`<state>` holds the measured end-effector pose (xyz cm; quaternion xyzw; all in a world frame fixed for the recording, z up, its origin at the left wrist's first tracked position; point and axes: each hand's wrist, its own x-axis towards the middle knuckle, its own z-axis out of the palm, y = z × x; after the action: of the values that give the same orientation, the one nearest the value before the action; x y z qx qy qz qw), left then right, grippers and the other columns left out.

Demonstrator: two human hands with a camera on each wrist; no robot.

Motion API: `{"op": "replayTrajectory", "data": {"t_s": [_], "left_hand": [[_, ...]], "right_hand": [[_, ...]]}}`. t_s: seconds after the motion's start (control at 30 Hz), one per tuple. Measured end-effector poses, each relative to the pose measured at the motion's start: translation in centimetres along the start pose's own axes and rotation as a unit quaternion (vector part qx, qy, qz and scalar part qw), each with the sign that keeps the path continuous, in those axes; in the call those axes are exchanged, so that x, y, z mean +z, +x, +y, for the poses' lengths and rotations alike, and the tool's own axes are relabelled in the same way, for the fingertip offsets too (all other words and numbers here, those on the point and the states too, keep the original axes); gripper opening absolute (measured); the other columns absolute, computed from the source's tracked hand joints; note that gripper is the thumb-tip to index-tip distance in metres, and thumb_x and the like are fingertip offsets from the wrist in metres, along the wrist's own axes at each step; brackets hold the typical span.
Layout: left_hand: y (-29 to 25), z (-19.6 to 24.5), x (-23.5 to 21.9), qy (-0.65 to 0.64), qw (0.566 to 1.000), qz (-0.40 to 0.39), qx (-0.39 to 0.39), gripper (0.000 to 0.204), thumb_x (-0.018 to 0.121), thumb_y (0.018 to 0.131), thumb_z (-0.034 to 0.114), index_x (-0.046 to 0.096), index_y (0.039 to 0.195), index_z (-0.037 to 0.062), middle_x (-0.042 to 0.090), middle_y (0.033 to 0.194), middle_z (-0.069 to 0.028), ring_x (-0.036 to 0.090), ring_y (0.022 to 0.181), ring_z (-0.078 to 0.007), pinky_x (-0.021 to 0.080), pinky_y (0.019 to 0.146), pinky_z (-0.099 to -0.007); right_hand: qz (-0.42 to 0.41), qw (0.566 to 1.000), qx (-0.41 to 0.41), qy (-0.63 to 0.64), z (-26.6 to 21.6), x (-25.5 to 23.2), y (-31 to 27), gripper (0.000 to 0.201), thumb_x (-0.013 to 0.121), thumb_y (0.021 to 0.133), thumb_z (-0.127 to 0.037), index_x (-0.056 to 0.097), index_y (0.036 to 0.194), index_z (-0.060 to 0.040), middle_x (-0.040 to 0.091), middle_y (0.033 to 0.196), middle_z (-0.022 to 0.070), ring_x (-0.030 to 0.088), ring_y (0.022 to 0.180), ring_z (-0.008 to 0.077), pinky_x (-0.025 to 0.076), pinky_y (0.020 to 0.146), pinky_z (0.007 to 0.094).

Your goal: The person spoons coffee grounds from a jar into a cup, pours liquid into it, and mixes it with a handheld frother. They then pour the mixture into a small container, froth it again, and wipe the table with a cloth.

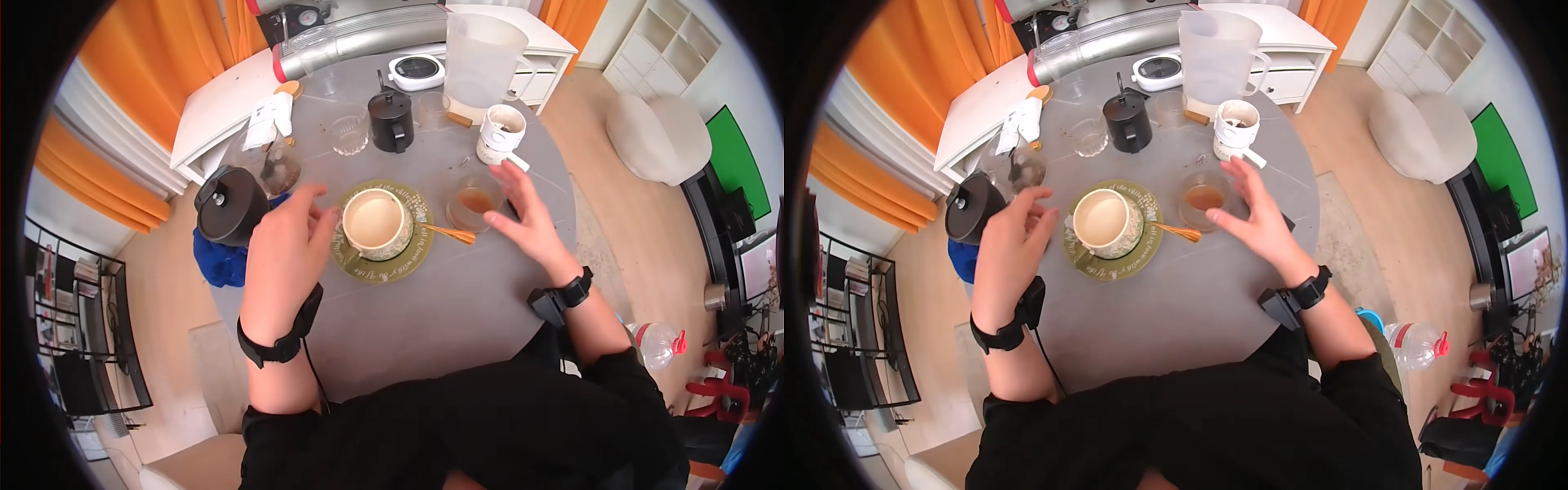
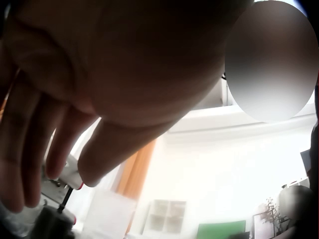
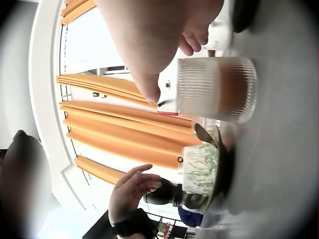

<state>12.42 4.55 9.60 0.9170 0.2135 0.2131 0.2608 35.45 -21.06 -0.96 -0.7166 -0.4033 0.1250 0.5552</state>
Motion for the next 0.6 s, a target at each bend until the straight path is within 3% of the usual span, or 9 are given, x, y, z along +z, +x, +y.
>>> {"op": "replayTrajectory", "data": {"t_s": [0.03,0.13,0.23,0.3,0.43,0.5,0.6], "left_hand": [[-0.5,-0.9,0.2,0.008,0.998,-0.04,-0.046,0.03,0.066,0.096,0.017,0.063,0.121,0.0004,0.067,0.081,-0.0126,0.064,0.072,-0.021,0.05,0.067,-0.034],[-2.4,-3.0,1.4,0.006,0.992,-0.098,-0.084,0.036,0.072,0.094,0.026,0.065,0.119,0.0006,0.061,0.074,-0.0109,0.058,0.065,-0.02,0.047,0.062,-0.0346],[-3.6,-3.6,2.3,-0.05,0.983,-0.134,-0.112,0.038,0.074,0.092,0.033,0.067,0.114,0.0025,0.059,0.068,-0.0075,0.054,0.061,-0.0162,0.044,0.058,-0.0338],[-4.3,-4.1,3.3,-0.1,0.978,-0.149,-0.107,0.036,0.075,0.092,0.035,0.068,0.107,0.0031,0.058,0.064,-0.0046,0.053,0.057,-0.0126,0.043,0.055,-0.0316],[-4.3,-5.1,5.0,-0.129,0.973,-0.159,-0.108,0.032,0.072,0.095,0.033,0.067,0.101,0.0016,0.059,0.065,-0.0036,0.053,0.052,-0.0113,0.042,0.051,-0.0292],[-4.0,-4.6,5.0,-0.248,0.925,-0.194,-0.215,0.035,0.067,0.098,0.033,0.06,0.092,-0.0016,0.059,0.065,-0.0078,0.058,0.055,-0.0171,0.046,0.055,-0.0334],[-4.2,-4.2,5.1,-0.278,0.919,-0.177,-0.218,0.034,0.06,0.102,0.032,0.058,0.092,-0.0008,0.057,0.067,-0.0065,0.057,0.054,-0.0144,0.045,0.053,-0.0315]], "right_hand": [[-0.009,1.0,0.024,0.007,0.9,0.6,-0.4,0.092,0.081,0.087,-0.022,0.025,0.157,-0.0018,0.041,0.155,0.0175,0.035,0.148,0.0299,0.03,0.121,0.0456],[-0.029,0.998,0.051,0.007,1.8,1.8,-0.3,0.099,0.085,0.08,-0.016,0.024,0.157,-0.0015,0.044,0.153,0.0182,0.039,0.145,0.0268,0.033,0.119,0.042],[-0.057,0.994,0.053,0.071,2.5,2.4,0.2,0.092,0.082,0.08,-0.006,0.03,0.155,-0.0032,0.044,0.153,0.0117,0.039,0.144,0.0208,0.029,0.12,0.0373],[-0.038,0.996,0.049,0.069,2.4,2.6,0.4,0.088,0.083,0.075,-0.004,0.037,0.15,-0.0016,0.057,0.14,0.0112,0.054,0.13,0.0188,0.041,0.112,0.0333],[-0.028,0.996,0.052,0.072,2.3,2.7,0.4,0.083,0.085,0.074,-0.004,0.043,0.145,-0.0017,0.059,0.137,0.0092,0.055,0.127,0.0171,0.042,0.111,0.0327],[0.012,0.998,0.032,0.052,1.4,2.8,0.3,0.082,0.086,0.073,-0.005,0.044,0.144,-0.0012,0.059,0.135,0.0084,0.056,0.126,0.0165,0.042,0.11,0.0329],[0.04,0.997,0.044,0.057,-1.4,1.3,0.9,0.08,0.087,0.073,-0.006,0.046,0.142,-0.0006,0.06,0.133,0.008,0.056,0.125,0.0164,0.043,0.109,0.0333]]}}
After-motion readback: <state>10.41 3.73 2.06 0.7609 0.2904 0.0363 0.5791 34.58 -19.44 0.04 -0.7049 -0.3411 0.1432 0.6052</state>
